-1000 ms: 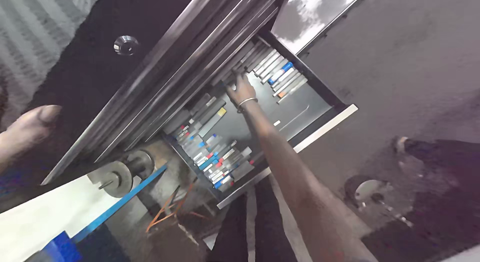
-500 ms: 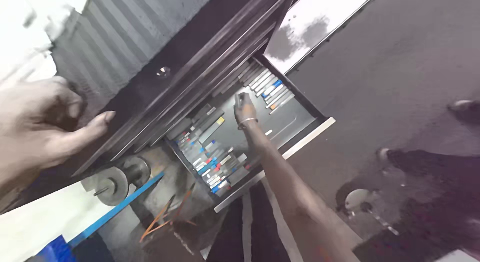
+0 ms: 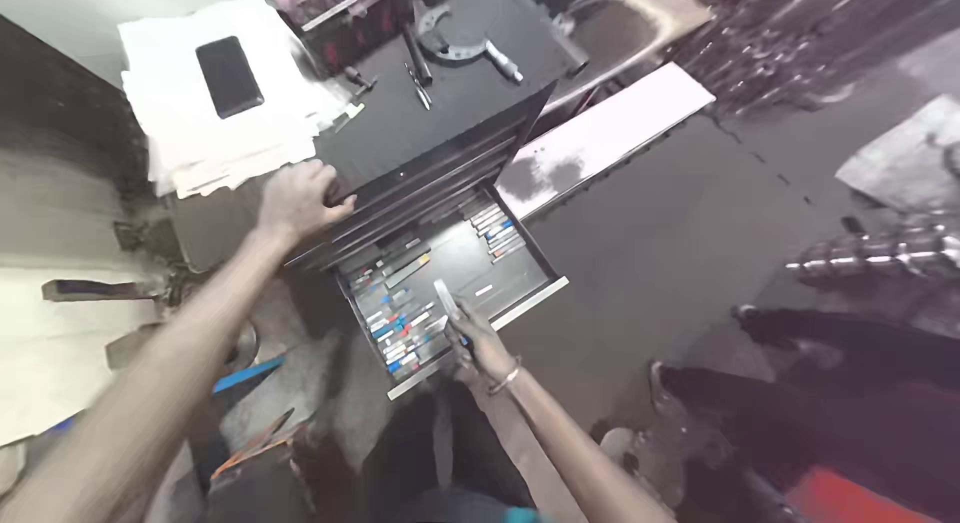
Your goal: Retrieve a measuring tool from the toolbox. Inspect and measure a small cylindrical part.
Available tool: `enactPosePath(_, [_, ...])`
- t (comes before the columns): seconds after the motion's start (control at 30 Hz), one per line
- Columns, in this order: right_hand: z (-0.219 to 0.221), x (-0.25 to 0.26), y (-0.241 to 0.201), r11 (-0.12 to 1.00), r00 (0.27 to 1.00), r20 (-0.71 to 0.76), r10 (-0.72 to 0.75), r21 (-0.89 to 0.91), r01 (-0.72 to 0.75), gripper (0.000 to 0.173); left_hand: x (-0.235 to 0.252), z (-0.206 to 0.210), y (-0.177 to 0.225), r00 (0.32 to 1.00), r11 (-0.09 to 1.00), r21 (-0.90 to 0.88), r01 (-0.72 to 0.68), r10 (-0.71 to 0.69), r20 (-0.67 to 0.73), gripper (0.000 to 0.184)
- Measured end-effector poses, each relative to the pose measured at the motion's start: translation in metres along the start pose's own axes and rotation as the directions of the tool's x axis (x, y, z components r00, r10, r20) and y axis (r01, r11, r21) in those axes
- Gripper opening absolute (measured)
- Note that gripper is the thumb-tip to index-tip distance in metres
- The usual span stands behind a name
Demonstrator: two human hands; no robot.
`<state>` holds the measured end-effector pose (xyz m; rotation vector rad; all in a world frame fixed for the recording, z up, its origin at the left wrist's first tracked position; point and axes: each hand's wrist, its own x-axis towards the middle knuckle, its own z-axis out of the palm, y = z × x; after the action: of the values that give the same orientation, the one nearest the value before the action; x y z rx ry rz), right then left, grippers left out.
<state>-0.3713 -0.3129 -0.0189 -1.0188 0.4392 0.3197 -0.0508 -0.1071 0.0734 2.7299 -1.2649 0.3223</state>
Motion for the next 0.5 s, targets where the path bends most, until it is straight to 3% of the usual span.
enactPosePath(0.07, [0.019,-0.029,-0.019,0.997,0.995,0.064,-0.077,-0.024,0.079,0.050,-0.022,-0.001,0.038,0.973,0.967,-0.142,0.212,-0.222,-0.058,0.048])
enactPosePath(0.13, [0.035,-0.050,-0.037,0.985,0.983,0.096,-0.159,-0.049,0.164,0.055,-0.051,-0.016,0.096,0.925,0.804,-0.489,0.337,-0.380,0.013,0.056])
enactPosePath(0.17, [0.043,-0.058,-0.046,0.978,0.978,0.095,-0.187,-0.076,0.195,0.058,-0.068,-0.023,0.129,0.919,0.630,-0.704,0.328,-0.385,0.083,0.060])
enactPosePath(0.23, [0.060,-0.077,-0.055,0.956,0.974,0.096,-0.208,-0.192,0.223,0.059,-0.107,-0.030,0.193,0.934,0.049,-0.967,0.250,-0.275,0.228,0.077])
enactPosePath(0.27, [0.069,-0.081,-0.059,0.934,0.969,0.099,-0.228,-0.260,0.247,0.057,-0.119,-0.034,0.217,0.931,-0.203,-0.952,0.229,-0.239,0.275,0.079])
enactPosePath(0.33, [0.087,-0.083,-0.057,0.857,0.947,0.080,-0.310,-0.409,0.315,0.054,-0.134,-0.045,0.249,0.899,-0.486,-0.860,0.155,-0.291,0.327,0.057])
enactPosePath(0.4, [0.102,-0.084,-0.049,0.764,0.920,0.099,-0.380,-0.528,0.372,0.054,-0.138,-0.052,0.257,0.842,-0.559,-0.824,0.093,-0.397,0.365,0.045])
enactPosePath(0.5, [0.116,-0.081,-0.040,0.698,0.893,0.066,-0.446,-0.599,0.393,0.053,-0.136,-0.057,0.246,0.826,-0.501,-0.862,0.076,-0.453,0.336,0.049])
